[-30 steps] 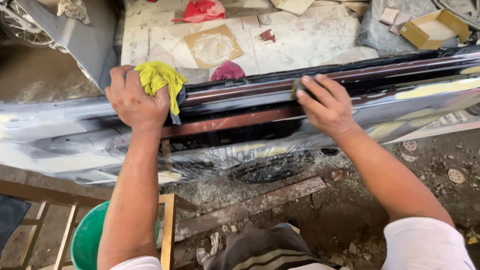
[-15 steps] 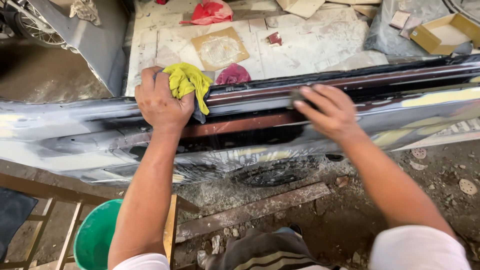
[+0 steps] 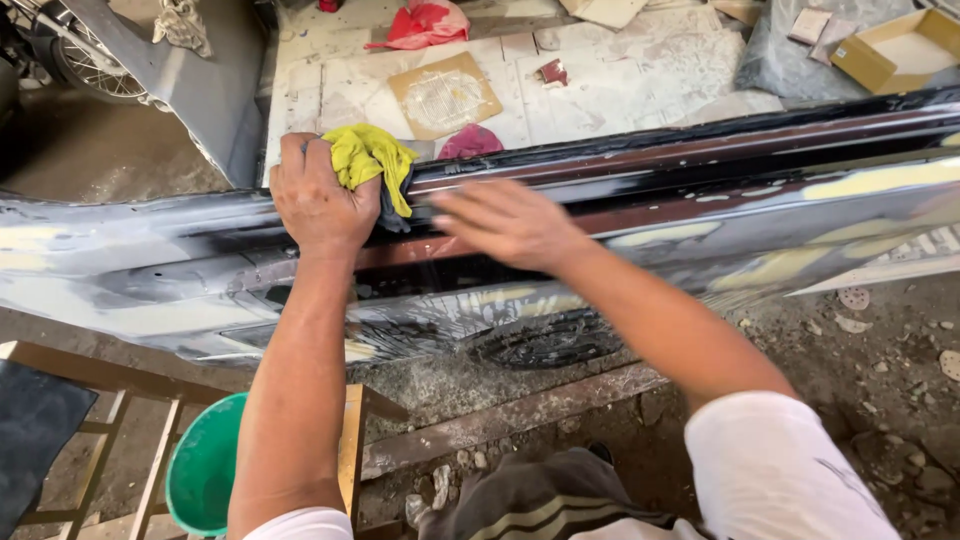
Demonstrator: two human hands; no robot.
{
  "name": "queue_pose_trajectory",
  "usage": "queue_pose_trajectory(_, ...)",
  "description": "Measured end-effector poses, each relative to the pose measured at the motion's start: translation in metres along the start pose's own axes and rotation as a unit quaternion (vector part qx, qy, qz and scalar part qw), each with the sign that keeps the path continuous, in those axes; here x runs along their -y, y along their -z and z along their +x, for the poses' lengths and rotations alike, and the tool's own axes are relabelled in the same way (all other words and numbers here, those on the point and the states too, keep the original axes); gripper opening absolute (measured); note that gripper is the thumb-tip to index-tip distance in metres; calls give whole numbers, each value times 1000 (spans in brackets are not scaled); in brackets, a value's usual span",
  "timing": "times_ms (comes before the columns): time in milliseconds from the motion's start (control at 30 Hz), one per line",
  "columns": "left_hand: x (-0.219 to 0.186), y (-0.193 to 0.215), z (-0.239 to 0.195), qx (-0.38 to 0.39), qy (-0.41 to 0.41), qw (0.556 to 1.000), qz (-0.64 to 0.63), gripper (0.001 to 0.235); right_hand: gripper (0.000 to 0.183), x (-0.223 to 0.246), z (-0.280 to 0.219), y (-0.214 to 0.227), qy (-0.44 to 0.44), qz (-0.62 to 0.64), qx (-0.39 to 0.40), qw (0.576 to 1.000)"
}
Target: The person scrubs a car bumper with a black sponge and wipes it with a yellow cloth. They dip the sponge and cloth into a green bucket of water to rinse them and continue scrubbing and wiping the bumper surface.
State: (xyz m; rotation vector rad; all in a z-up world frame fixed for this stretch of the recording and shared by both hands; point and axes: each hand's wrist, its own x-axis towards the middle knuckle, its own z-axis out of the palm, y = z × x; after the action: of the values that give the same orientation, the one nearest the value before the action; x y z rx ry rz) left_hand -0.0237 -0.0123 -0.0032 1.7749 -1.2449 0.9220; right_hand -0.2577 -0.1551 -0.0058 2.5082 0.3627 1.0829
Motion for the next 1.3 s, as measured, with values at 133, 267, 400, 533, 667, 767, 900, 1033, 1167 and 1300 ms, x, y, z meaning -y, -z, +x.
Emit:
queue_pose_trajectory(133,-4,-1,3,-2,2,1000,0,34,33,-37,-92,71,-60,-50,-24,997)
queue_pose_trajectory(267,-5,-6,3,-11,7,1000,8,33,29,-50,-132,101,-126,-170,6,977)
queue_pose_trajectory(400,-7,-3,4,-11,11,1000,11,35,30,-37,-94,70,-63,-116,-16,991)
queue_pose_trajectory(533,-2,-5,1,-8,10,1000,21,36,30,8,8,20,-23,-10,-20,999)
queue_pose_trajectory(667,2,0,0,8,9,1000,12,36,30,26,27,6,-13,10,-27,1000)
queue_pose_trajectory(767,-1,-3,-1,7,8,1000,5,37,32,14,-25,25,-5,-16,22,1000)
queue_pose_trajectory(900,-3,-2,2,-9,1,1000,9,38,36,-1,-120,36,-78,1,57,995)
queue_pose_trajectory(1033,-4,-5,2,-8,0,1000,12,40,37,7,-139,20,-155,-5,71,985)
queue_pose_trajectory(1167,-2,-5,-2,-1,3,1000,17,38,33,23,-106,-25,-164,-25,-16,986)
queue_pose_trajectory(1300,-3,-4,-1,1,8,1000,23,38,34,31,-90,-14,-179,-21,-52,982)
